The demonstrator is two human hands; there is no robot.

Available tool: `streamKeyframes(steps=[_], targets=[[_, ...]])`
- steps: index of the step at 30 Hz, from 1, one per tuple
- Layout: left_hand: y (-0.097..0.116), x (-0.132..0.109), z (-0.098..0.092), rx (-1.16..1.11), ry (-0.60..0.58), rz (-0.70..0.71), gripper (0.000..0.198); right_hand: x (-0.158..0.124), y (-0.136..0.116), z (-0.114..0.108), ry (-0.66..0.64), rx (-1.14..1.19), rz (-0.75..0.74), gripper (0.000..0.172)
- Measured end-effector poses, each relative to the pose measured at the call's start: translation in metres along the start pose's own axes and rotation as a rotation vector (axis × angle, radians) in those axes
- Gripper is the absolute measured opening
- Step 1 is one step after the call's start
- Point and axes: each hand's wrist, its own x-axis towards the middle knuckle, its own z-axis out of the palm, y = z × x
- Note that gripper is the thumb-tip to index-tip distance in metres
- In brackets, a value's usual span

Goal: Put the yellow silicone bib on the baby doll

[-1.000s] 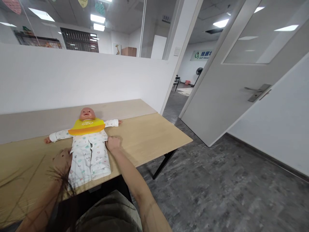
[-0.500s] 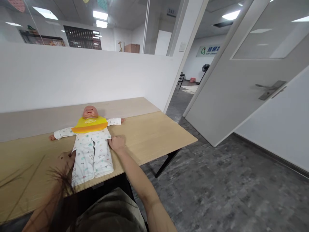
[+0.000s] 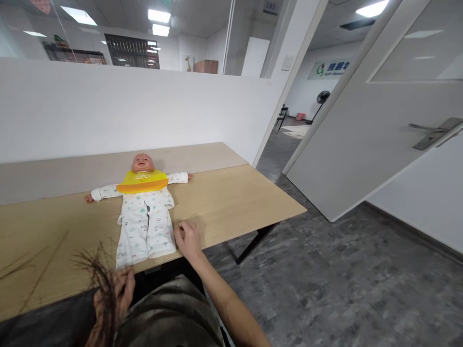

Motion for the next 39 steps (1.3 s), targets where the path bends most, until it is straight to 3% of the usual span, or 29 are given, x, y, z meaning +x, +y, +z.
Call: streamKeyframes(steps=[2,5,8,12,16,22,30,35,39], targets=[[0.018,-0.013,0.002,-0.013,0.110,0.136,0.023,-0.029,-0.008,-0.004,0.103,0.086,-0.161,0.024],[0.031,-0.015,0.005,0.021,0.295,0.314,0.022,-0.068,-0.026,-0.005,0.120,0.164,-0.352,0.018],[0.031,-0.011,0.010,0.088,0.322,0.290,0.040,-0.091,-0.044,0.002,0.048,0.144,-0.441,0.036],[0.025,-0.009,0.022,0.171,0.276,0.279,0.058,-0.094,-0.053,0.016,-0.017,0.080,-0.419,0.052],[0.029,0.000,0.028,0.292,0.211,0.225,0.048,-0.083,-0.053,0.023,-0.063,0.024,-0.404,0.050],[0.042,0.017,0.016,0.366,0.018,0.162,0.035,-0.071,-0.058,0.020,-0.133,-0.038,-0.408,0.043],[0.045,0.023,0.007,0.422,-0.077,0.168,0.036,-0.075,-0.051,0.033,-0.144,-0.195,-0.389,0.037],[0.053,0.031,0.004,0.362,-0.158,0.092,0.031,-0.077,-0.043,0.047,-0.133,-0.234,-0.428,0.034],[0.056,0.036,0.003,0.386,-0.187,0.059,0.035,-0.072,-0.047,0.043,-0.163,-0.210,-0.425,0.030]])
